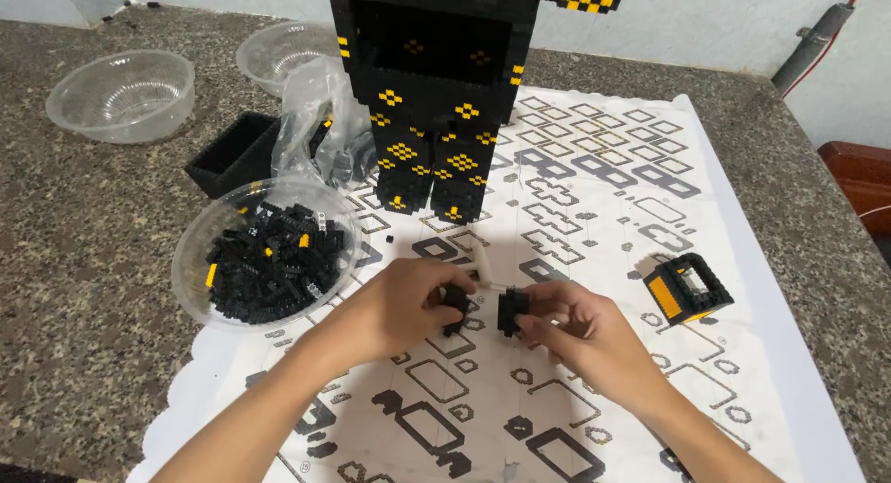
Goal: The person assembles a black and yellow Lego figure by connecting small black pieces together. They pick pieces from a clear bowl and attach them to a growing structure on a printed instruction sheet, occasionally reaching into a plastic bag for more parts.
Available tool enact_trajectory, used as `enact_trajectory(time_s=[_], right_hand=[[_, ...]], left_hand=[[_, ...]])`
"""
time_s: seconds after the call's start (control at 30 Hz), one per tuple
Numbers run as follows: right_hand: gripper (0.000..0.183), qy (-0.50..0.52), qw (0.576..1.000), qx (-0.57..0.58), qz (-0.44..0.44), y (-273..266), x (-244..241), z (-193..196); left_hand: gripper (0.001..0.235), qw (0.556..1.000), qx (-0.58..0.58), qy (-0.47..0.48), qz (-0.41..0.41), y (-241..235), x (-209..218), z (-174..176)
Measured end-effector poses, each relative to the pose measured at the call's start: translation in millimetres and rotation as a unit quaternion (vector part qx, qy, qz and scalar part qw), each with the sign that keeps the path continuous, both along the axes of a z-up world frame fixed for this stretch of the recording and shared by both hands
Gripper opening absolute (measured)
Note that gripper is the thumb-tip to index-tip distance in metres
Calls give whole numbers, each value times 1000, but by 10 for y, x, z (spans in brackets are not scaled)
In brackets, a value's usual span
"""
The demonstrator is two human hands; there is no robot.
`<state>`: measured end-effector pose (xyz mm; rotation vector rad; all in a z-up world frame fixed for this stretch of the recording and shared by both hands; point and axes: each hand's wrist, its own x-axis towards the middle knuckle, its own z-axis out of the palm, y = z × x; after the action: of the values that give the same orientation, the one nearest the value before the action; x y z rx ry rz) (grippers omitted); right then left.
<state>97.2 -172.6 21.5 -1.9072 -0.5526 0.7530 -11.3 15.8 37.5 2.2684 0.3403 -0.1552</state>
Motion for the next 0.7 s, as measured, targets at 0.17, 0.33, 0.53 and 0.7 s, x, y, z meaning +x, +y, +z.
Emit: enact_trajectory(time_s=[0.17, 0.33, 0.53, 0.7], right_hand=[[29, -4, 1000, -17, -11, 14, -21, 41], [26, -7, 1000, -7, -2, 12, -1, 40], [29, -24, 1000, 10, -7, 14, -4, 24], [32, -11, 998, 63, -10, 11, 40, -70]], left_hand=[[29, 999, 40, -8, -12, 81, -21, -65], [30, 999, 46, -4, -4, 77, -31, -69], [17, 995, 29, -84, 46, 29, -35, 40], [22, 998, 56, -18, 9, 11, -23, 66]])
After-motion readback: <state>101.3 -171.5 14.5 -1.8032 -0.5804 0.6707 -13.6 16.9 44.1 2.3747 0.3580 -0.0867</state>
